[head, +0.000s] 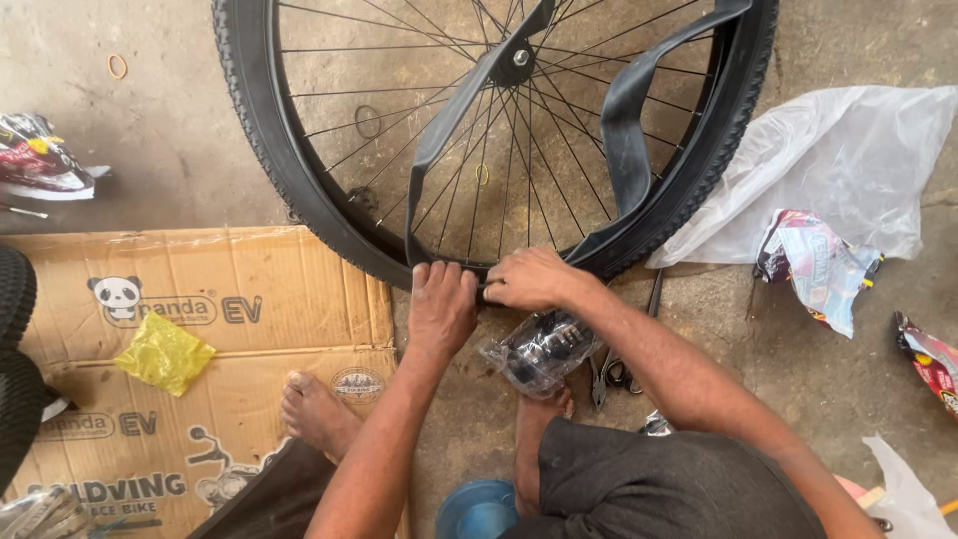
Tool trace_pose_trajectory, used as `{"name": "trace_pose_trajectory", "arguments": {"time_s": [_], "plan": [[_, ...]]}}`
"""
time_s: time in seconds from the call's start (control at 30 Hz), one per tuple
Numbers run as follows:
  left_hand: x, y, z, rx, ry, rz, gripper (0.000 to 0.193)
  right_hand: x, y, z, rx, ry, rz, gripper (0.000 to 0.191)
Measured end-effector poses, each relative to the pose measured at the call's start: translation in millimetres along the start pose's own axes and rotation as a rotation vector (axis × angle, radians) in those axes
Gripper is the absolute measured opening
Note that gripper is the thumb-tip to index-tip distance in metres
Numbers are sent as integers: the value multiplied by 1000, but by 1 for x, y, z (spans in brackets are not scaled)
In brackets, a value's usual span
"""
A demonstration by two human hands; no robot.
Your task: The person installs a bicycle tire onto a wheel rim. They first use a tire lever to pry the tire bead onto the rim, then unpack a new inner tube, inflate it slightly, and insert it into the tire before seating the tire fully onto the rim.
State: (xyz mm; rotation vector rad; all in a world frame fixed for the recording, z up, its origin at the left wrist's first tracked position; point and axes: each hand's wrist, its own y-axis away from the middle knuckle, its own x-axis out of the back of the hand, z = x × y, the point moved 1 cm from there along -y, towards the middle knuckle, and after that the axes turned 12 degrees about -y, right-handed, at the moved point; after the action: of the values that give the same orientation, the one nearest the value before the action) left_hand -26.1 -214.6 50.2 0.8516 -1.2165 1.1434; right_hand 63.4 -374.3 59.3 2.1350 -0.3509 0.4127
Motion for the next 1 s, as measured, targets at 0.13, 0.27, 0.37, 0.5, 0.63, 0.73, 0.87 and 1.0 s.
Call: {"name": "trace_pose_trajectory", "arguments": {"time_s": [0.13, 0.27, 0.37, 0.5, 0.63, 0.73, 0.87, 1.0], "plan": [[3, -4, 2, 21, -79, -94, 18, 7, -6, -8, -11, 100, -95, 50], [-3, -4, 1, 22, 17, 8, 10, 2, -10, -13, -51, 193, -98, 29], [-9, -2, 1, 14, 16, 100, 9, -2, -10, -12, -36, 210, -64, 25], [-11, 5, 0, -5, -13, 141, 10, -10, -3, -12, -17, 245, -45, 22], [-10, 8, -3, -56, 23, 139, 10, -14, 1, -8, 20, 222, 5, 21], [-9, 9, -4, -46, 40, 118, 11, -16, 2, -3, 22, 195, -16, 23], [-11, 8, -2, -19, 6, 77, 10, -18, 5, 1, 56, 91, 13, 39], [-12, 7, 0, 17, 3, 62, 10, -23, 8, 1, -42, 94, -26, 51]]}}
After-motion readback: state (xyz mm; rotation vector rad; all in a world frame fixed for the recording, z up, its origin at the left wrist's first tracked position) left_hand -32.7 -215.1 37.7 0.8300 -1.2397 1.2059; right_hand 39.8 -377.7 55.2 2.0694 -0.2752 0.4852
